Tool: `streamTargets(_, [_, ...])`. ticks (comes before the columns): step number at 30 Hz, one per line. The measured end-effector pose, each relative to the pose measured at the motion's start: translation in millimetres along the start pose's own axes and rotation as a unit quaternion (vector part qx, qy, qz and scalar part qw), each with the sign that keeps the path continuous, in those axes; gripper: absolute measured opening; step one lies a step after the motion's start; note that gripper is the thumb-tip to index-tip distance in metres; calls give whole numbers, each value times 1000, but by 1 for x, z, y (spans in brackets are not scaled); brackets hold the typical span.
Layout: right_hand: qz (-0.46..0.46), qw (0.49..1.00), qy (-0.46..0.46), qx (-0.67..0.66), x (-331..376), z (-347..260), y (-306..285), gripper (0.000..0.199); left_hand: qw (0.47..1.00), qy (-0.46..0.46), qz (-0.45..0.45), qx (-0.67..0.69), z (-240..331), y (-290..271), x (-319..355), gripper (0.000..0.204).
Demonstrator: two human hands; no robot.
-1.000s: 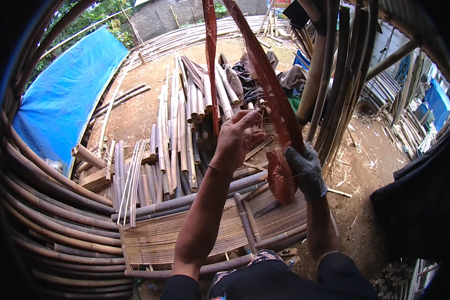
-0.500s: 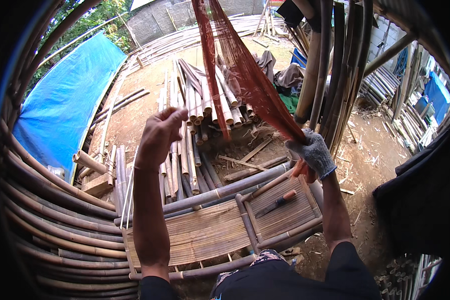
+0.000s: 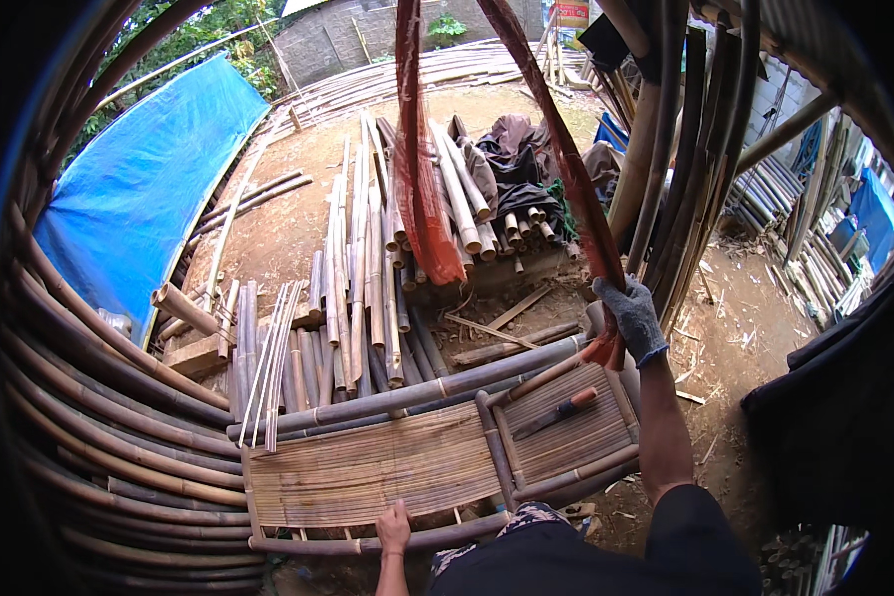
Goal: The person puts on a glove, fits bamboo slats into a frame, and then handles a large net while standing near a bamboo workbench.
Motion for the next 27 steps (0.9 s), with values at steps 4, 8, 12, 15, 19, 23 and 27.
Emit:
streamTargets(4, [-17,999,26,-3,9,8,36,23,909,-350,-221,53,-201,42,177,57])
streamTargets(8, [-37,996,76,-33,17,20,67,26,889,-429,-156,-44,-269,-16,258,54])
streamTargets(12, [-47,994,46,-89,23,17,123,29,886,-446,-6,-125,-312,-96,282,52])
streamTargets(15, [-58,990,45,-123,25,8,138,27,866,-466,65,-170,-344,-143,294,51])
streamTargets(19, [-34,994,21,-100,48,-11,121,28,851,-460,109,-227,-378,-186,289,49])
streamTargets(23, [-52,997,2,-64,63,-24,119,26,896,-291,125,-312,-399,-189,209,47])
streamTargets(27, [-84,986,19,-143,86,-49,112,24,932,-111,-117,-324,-174,-141,-29,40])
Point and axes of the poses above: each hand's wrist, its own x-axis away from the middle knuckle, its own y-axis out of the palm, z = x × y, the point moved 6 cm from there along -x, towards the middle knuckle
